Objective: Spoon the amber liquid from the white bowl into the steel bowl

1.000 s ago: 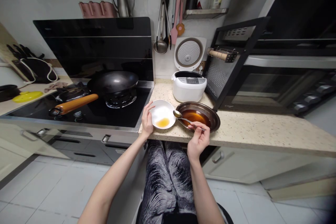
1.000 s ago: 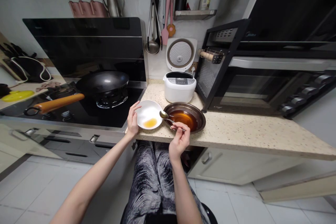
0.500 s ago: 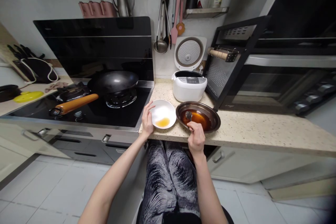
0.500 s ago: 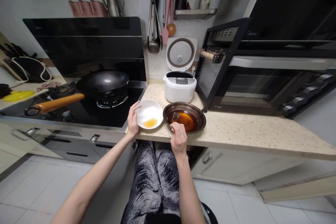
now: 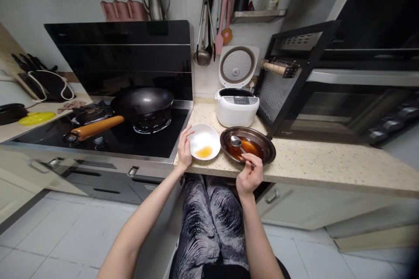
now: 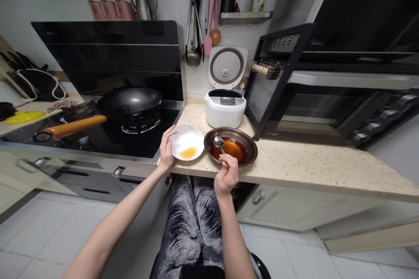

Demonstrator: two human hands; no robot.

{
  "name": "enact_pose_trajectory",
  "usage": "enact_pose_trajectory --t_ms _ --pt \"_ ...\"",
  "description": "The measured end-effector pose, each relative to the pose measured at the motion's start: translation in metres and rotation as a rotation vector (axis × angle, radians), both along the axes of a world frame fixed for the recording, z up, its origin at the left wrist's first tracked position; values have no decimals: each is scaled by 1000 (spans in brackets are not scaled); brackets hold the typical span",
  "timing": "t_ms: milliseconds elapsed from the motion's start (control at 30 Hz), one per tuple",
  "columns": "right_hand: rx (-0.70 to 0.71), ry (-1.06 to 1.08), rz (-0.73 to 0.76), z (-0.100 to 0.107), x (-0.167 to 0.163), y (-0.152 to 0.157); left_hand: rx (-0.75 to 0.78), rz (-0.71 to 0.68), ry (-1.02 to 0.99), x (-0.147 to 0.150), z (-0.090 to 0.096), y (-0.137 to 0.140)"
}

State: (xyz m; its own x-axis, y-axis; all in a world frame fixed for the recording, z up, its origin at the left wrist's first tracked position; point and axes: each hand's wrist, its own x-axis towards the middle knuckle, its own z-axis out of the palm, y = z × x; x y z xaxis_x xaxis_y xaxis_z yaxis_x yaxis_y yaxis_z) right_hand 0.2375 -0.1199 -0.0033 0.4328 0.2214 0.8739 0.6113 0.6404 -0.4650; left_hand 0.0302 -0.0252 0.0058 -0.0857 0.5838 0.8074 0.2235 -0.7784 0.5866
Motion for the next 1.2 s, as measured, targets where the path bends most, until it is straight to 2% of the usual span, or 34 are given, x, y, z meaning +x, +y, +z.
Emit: enact_pose_trajectory --t_ms 67,133,300,400,533,767,933,1067,1200 --pt "51 88 44 3 -9 -4 1 0 -1 0 0 0" --pt "47 80 118 4 -17 -6 6 -3 -1 0 -1 0" --pt "-107 -111 260 0 -33 -4 13 -8 3 -1 -2 2" --pt "-165 -199 285 -6 -38 2 10 -12 1 -1 -3 3" --pt "-171 -210 258 -10 -41 8 3 -15 -1 -1 -3 2" --pt "-300 -115 309 -2 -35 4 3 12 12 0 -3 1" --pt "-396 35 381 -2 -31 1 1 -5 5 -1 -3 0" --pt "-411 180 466 -5 -40 0 1 2 6 0 -2 0" --pt "-369 285 495 -8 -56 1 2 8 6 0 -2 0"
